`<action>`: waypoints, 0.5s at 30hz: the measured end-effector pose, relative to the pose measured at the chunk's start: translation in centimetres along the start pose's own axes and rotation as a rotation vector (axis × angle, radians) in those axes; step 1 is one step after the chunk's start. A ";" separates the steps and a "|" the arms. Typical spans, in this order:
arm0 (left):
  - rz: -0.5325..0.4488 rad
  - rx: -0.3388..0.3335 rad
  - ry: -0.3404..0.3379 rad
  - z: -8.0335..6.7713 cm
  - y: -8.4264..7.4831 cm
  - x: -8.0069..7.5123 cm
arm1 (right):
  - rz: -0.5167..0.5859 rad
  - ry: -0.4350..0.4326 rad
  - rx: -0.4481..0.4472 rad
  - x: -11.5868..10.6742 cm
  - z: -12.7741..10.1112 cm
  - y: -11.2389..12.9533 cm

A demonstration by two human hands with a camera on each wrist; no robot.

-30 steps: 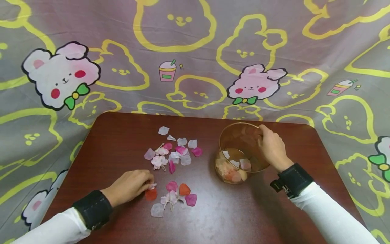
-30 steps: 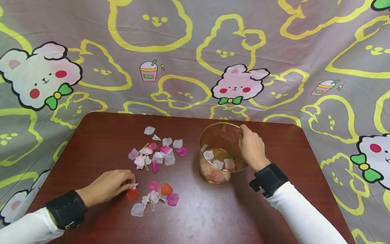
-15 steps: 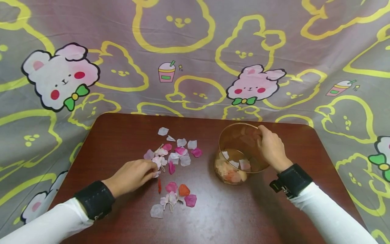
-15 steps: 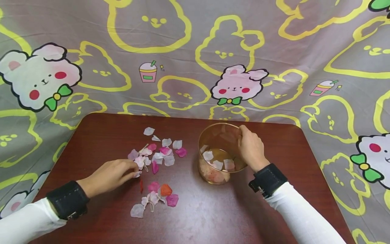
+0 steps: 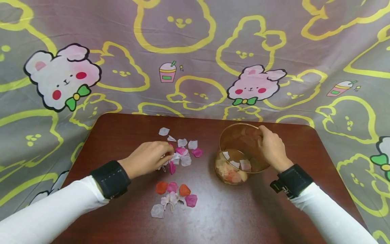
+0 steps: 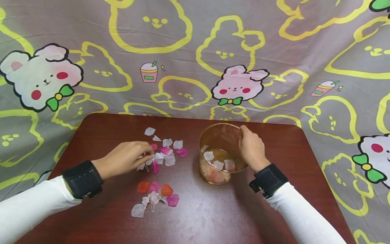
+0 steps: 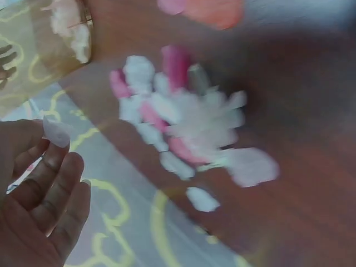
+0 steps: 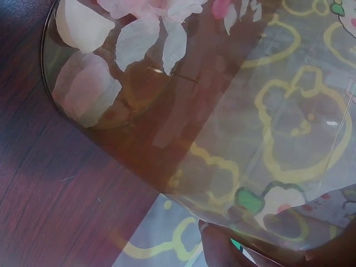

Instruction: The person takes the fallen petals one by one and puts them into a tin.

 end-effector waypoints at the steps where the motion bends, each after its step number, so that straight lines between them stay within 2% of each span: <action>1: 0.006 0.014 -0.006 0.6 -0.4 -0.3 | 0.001 0.000 0.000 0.0 0.0 0.0; 9: 0.041 0.125 -0.076 4.9 -3.9 -2.7 | 0.007 0.006 0.004 0.1 0.0 -0.2; 15: 0.050 0.158 -0.101 8.1 -6.4 -3.7 | 0.010 0.009 0.004 0.1 0.0 -0.2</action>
Point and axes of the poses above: each hand's wrist, its own z-axis towards the middle knuckle, its own x-axis out of the palm, y = z × x, the point moved 5 cm from there along z, towards the middle knuckle, and after that the axes turned 5 degrees about -z, right-handed, at the moved point
